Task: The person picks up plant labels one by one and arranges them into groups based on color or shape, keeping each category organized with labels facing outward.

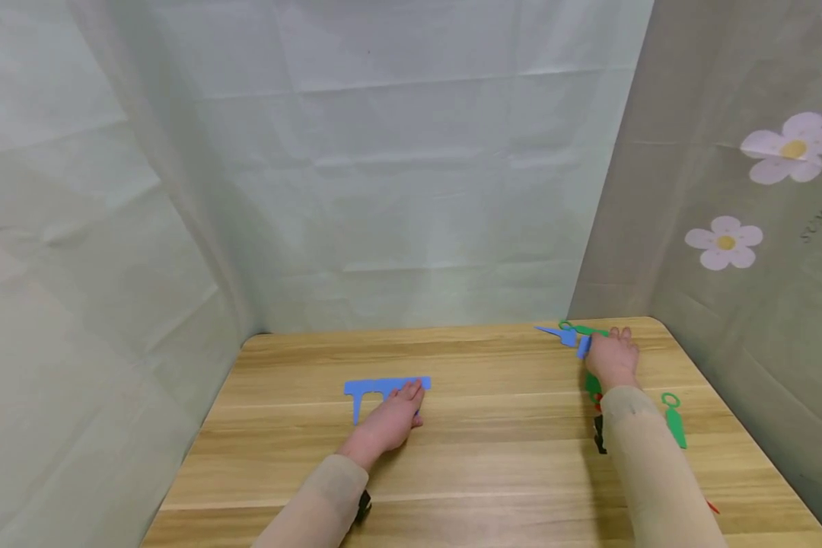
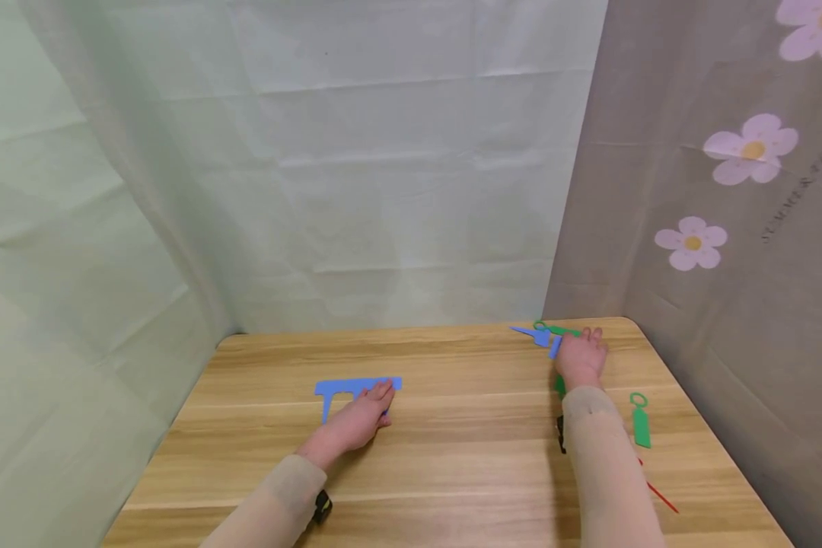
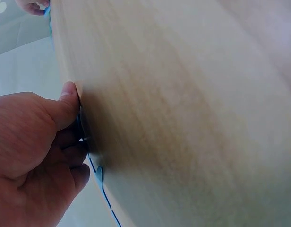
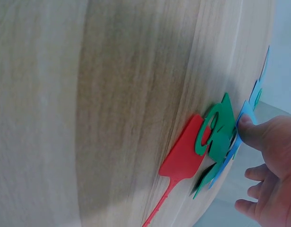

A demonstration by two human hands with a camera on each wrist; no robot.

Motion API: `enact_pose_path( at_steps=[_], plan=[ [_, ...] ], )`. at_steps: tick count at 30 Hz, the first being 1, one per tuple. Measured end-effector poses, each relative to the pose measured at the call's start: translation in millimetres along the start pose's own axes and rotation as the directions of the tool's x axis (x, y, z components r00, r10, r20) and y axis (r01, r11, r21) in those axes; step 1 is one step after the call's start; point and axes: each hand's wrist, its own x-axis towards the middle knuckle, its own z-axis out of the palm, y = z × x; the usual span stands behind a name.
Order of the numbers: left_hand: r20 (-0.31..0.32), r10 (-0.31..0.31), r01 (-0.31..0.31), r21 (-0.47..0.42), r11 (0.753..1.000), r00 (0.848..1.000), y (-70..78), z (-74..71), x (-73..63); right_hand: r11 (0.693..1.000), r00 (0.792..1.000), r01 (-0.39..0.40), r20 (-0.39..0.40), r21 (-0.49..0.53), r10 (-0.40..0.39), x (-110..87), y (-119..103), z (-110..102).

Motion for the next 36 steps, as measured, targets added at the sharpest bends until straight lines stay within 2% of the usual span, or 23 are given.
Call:
enact_pose_path(
  at_steps=[11, 19, 29, 36],
  plan=[
    [0.0, -0.009, 0.009, -0.019, 1.0, 1.0, -1.8, 0.7, -0.7, 0.999, 0.997, 0.031, -0.071, -0.025, -0.033, 0.8, -2.3, -1.6],
    [0.005, -0.013, 0.013, -0.02, 1.0, 1.0, -2.5, 1.9, -0.7, 0.998, 0.996, 0.041, -0.076, -0.048, -0.045, -0.2, -1.8, -2.2],
    [0.008, -0.015, 0.015, -0.017, 1.0, 1.0, -2.0, 3.7, 0.7, 0.998, 0.99, 0.065, -0.122, -0.024, -0.067, 0.5, 3.0, -3.2],
    [0.009, -0.019, 0.019, -0.013, 1.0, 1.0, -2.6, 2.4, 2.1, 0.995, 0.988, 0.096, -0.125, 0.018, -0.093, -1.0, 3.6, -18.0]
  ],
)
